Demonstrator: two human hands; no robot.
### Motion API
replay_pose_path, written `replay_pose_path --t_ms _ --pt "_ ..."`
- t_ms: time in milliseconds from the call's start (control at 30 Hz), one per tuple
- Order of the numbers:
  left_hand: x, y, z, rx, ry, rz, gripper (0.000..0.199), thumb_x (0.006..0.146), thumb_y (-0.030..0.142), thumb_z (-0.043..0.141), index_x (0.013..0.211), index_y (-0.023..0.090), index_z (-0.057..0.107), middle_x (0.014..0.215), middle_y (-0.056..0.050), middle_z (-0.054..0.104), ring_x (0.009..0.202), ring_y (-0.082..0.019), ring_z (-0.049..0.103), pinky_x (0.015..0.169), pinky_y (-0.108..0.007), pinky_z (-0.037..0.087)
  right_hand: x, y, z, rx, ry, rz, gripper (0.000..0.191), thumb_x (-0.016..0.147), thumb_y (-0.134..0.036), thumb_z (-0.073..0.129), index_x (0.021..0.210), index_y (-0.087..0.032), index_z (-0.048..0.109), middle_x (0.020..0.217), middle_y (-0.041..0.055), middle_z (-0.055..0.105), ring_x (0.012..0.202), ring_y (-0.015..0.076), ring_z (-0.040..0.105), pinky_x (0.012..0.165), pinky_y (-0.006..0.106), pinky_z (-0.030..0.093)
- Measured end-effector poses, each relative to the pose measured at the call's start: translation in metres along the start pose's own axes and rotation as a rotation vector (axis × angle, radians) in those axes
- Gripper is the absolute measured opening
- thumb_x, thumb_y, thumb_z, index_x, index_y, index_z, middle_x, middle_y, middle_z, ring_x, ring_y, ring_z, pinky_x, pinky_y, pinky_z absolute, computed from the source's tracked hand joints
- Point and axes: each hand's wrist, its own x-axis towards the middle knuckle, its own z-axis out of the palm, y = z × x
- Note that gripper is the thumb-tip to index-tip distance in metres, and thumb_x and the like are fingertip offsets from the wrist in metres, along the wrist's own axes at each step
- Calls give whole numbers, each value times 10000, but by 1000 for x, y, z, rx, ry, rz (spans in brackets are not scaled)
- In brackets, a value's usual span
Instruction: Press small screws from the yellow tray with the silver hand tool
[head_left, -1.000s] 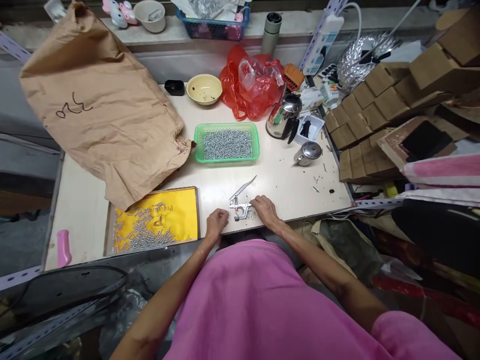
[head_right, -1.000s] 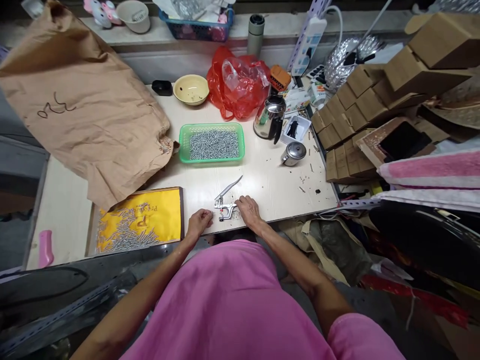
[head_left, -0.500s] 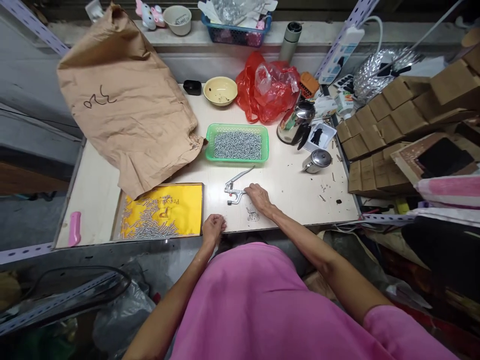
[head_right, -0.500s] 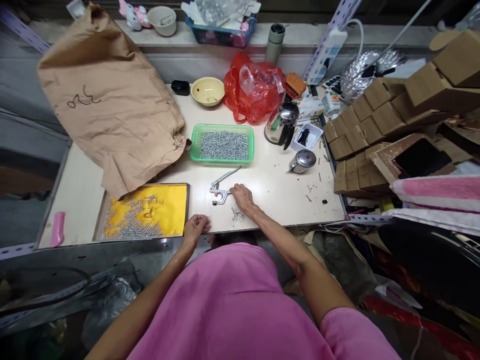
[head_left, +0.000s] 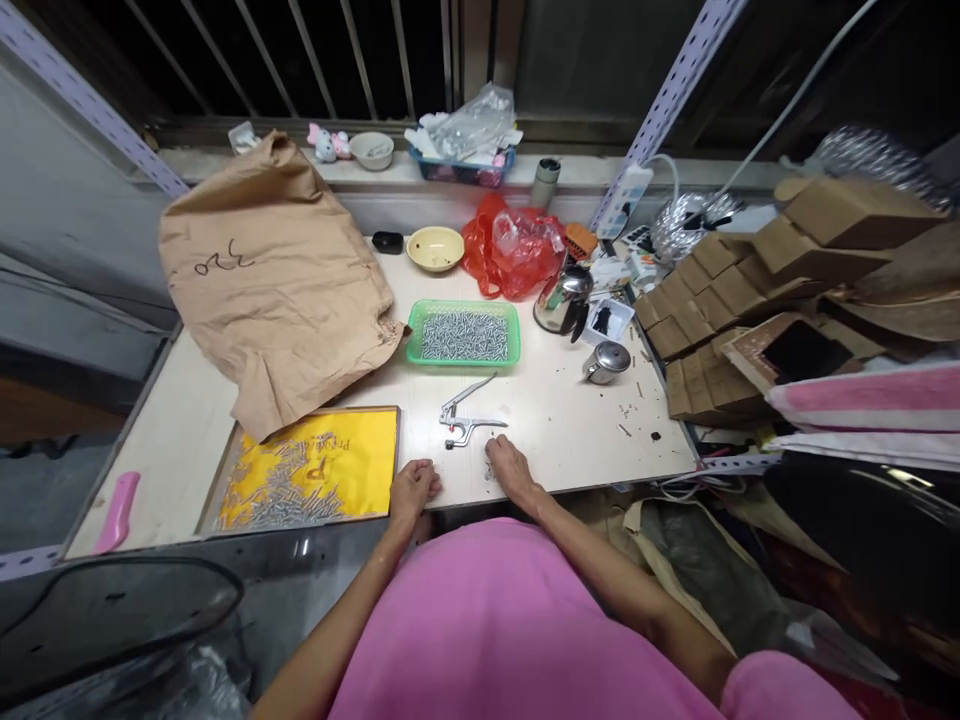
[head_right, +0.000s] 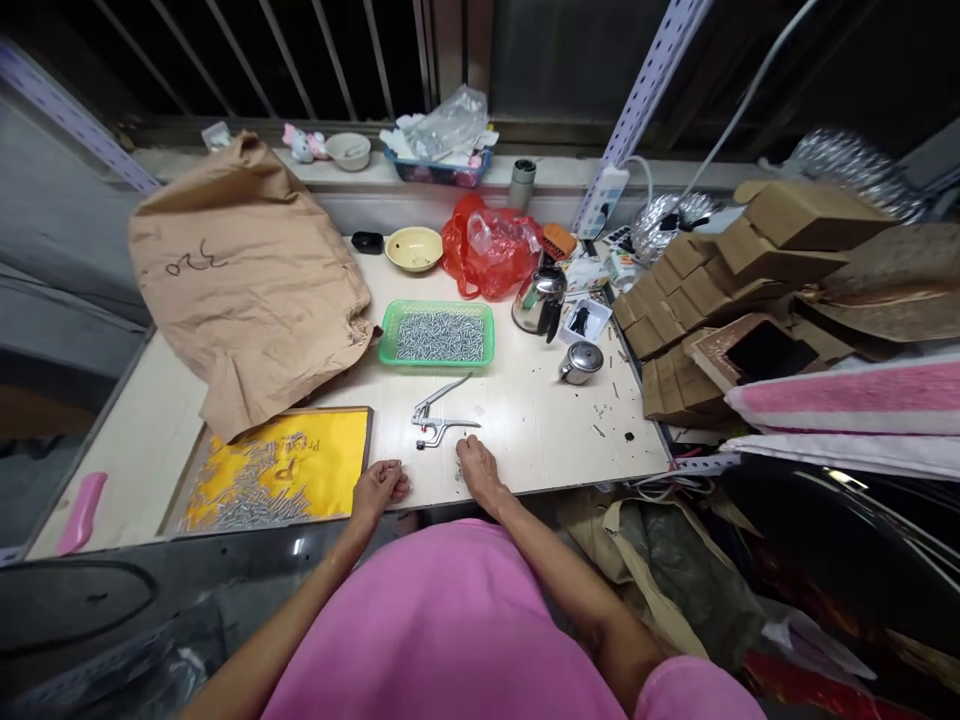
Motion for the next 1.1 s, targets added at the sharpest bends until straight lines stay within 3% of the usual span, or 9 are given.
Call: replay_pose_path --t_ms 133,233,300,367,433,533,667,867,1100 --pt "4 5 3 -7 -26 41 226 712 304 625 872 159 558 669 -18 663 516 -127 634 514 -248 535 22 -9 -41 323 116 -38 246 943 -167 338 881 -180 576 851 37 595 750 150 553 652 253 426" --pt "2 8 8 5 -14 86 192 705 296 618 833 163 563 649 -8 647 524 -121 625 508 -234 529 57 -14 -94 500 277 -91 316 974 -247 293 1114 -174 566 987 71 617 809 157 588 705 278 463" --pt "0 10 11 36 25 108 158 691 285 621 785 166 574 610 8 618 511 -115 606 483 -217 514 78 -13 -122 470 399 -47 391 972 -303 341 1321 -165 450 1185 133 559 904 180 592 779 313 473" --pt "-2 10 12 78 61 114 127 680 275 623 741 170 586 585 15 598 495 -112 588 461 -210 504 87 -9 -132 347 419 -14 409 967 -308 377 1341 -158 446 1226 153 531 995 203 576 840 326 461" --pt "-2 10 11 106 77 108 106 681 269 618 720 173 595 577 14 594 484 -115 583 451 -214 503 82 -5 -120 213 290 -30 324 961 -265 401 1229 -164 551 1128 128 576 989 202 582 834 308 459" --pt "0 6 9 98 94 83 97 684 266 619 711 174 598 565 14 591 464 -117 580 444 -219 501 60 -1 -77 65 20 -127 227 915 -185 483 1107 -193 605 1053 84 598 892 181 599 738 269 461" --pt "2 2 10 35 117 79 120 684 250 636 757 157 615 593 11 606 478 -107 589 484 -227 521 37 -2 -38 -106 -29 -155 281 892 -108 458 1135 -208 555 1114 95 564 931 203 561 693 281 433" --pt "5 13 22 53 100 102 197 685 303 636 805 146 629 620 9 607 492 -112 593 488 -243 528 41 1 -36 -120 10 -101 330 883 -41 378 1121 -206 537 1130 97 544 944 221 521 657 294 404" --pt "14 39 28 63 73 86 246 641 340 641 792 147 618 640 6 608 525 -118 594 526 -257 520 51 11 -43 -139 -97 -103 368 815 45 386 1036 -183 572 1153 100 561 917 207 535 647 291 389"
